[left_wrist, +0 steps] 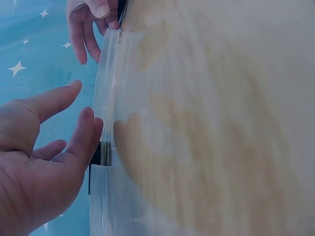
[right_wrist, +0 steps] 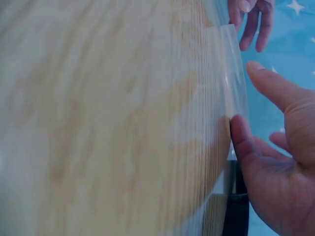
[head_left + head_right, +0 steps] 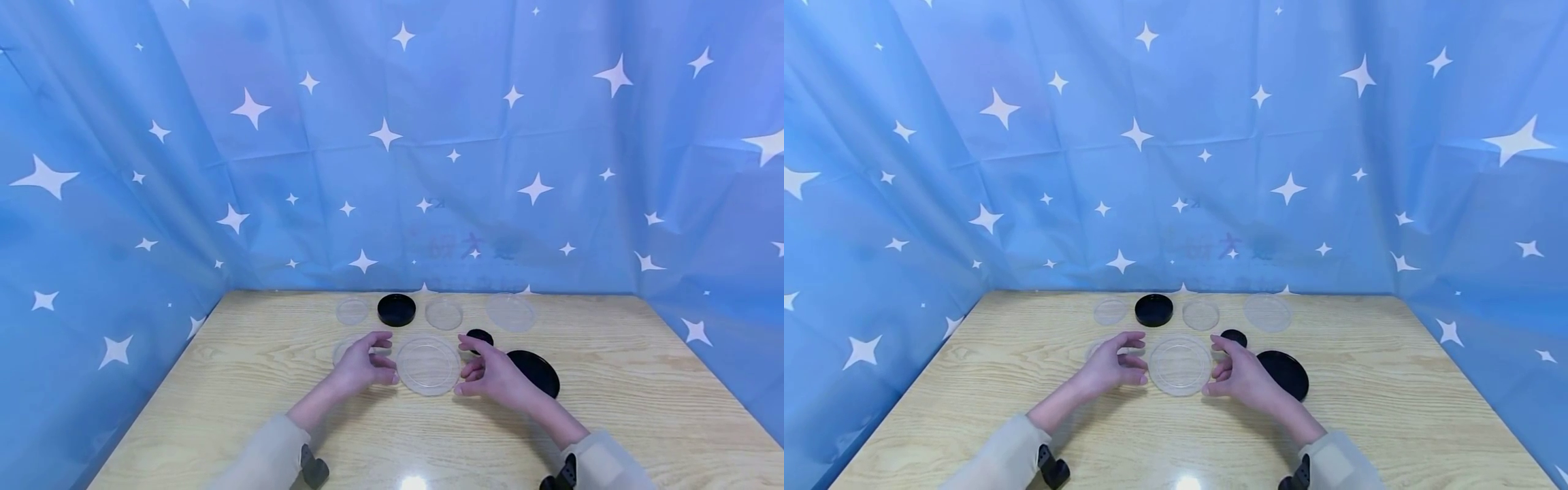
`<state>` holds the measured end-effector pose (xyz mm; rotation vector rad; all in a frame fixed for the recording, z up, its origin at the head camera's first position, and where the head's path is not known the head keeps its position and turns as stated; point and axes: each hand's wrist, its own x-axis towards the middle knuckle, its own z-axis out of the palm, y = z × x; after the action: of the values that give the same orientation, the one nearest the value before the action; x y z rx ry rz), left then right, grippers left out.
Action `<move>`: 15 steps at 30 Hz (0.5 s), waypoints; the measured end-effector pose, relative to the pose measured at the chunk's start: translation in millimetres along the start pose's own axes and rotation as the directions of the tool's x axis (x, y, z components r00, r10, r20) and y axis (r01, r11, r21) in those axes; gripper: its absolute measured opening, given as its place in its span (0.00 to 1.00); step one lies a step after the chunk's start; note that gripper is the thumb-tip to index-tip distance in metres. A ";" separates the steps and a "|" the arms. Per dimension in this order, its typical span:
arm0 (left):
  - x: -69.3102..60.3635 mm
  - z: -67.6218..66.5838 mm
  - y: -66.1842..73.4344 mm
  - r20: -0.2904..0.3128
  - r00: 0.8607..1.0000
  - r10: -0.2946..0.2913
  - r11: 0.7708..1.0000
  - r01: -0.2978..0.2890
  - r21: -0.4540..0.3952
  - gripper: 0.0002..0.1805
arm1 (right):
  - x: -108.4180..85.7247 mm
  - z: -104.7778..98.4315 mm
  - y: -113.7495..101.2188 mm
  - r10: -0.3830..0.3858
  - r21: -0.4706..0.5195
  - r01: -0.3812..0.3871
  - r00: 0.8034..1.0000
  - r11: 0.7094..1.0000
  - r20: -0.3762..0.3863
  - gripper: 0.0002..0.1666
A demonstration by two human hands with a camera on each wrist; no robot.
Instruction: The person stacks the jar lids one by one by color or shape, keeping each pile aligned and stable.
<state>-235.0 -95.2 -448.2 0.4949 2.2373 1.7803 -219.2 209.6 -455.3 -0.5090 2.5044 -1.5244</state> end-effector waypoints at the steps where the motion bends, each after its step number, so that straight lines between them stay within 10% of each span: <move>1: -0.4 0.7 0.6 0.000 1.000 -0.001 1.000 0.001 0.006 0.45 | 0.1 0.1 -0.1 0.001 -0.004 -0.001 1.000 1.000 0.000 0.59; 15: 1.9 9.1 -2.0 0.031 1.000 -0.003 1.000 0.002 0.020 0.45 | 0.7 0.0 0.0 0.018 0.012 -0.018 1.000 1.000 0.017 0.58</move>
<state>-233.4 -86.7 -452.2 0.5198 2.2355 1.7388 -219.9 209.3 -455.3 -0.4936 2.4791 -1.5213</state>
